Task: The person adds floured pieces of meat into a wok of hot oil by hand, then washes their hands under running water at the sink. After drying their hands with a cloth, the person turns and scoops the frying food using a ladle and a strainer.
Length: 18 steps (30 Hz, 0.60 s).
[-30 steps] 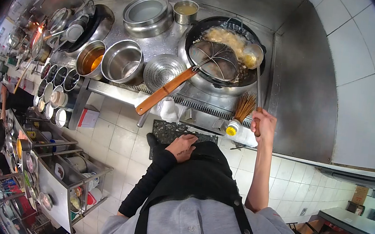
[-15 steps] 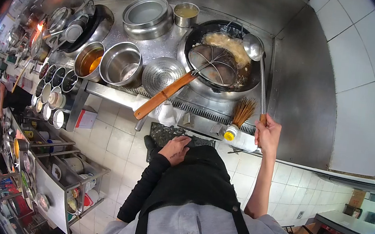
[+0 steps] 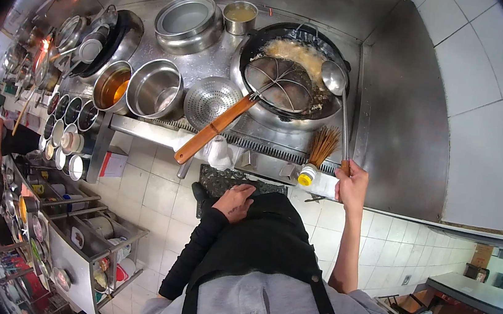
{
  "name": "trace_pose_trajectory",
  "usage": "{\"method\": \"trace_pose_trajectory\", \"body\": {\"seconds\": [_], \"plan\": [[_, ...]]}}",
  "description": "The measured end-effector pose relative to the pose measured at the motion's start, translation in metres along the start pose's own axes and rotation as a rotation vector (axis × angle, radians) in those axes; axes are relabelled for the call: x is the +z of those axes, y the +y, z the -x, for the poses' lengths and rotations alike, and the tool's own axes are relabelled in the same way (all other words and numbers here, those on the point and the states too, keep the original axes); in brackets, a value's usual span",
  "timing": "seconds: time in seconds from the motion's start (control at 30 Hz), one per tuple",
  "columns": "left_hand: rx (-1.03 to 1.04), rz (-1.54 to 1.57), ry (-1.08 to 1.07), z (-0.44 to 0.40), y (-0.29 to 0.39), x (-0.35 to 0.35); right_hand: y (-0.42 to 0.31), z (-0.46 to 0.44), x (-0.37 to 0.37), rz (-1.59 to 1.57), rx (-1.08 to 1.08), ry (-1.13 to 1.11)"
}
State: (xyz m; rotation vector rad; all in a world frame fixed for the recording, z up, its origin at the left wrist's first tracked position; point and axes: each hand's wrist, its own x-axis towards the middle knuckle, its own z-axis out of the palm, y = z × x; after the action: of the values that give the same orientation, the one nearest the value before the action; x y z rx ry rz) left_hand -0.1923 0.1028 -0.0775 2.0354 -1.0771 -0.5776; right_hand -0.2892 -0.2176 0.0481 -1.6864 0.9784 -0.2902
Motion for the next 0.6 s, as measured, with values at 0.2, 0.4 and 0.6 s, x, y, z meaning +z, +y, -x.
{"method": "trace_pose_trajectory", "body": {"seconds": [0.2, 0.4, 0.6], "plan": [[-0.021, -0.039, -0.031, -0.003, -0.001, -0.002, -0.004, 0.025, -0.007, -0.522, 0.253, -0.066], [-0.020, -0.029, -0.024, -0.004, -0.002, 0.002, -0.007, 0.043, -0.006, -0.633, 0.246, -0.069], [0.007, -0.044, -0.017, -0.007, 0.004, 0.001, -0.024, 0.044, -0.009, -0.510, 0.169, -0.090]]}}
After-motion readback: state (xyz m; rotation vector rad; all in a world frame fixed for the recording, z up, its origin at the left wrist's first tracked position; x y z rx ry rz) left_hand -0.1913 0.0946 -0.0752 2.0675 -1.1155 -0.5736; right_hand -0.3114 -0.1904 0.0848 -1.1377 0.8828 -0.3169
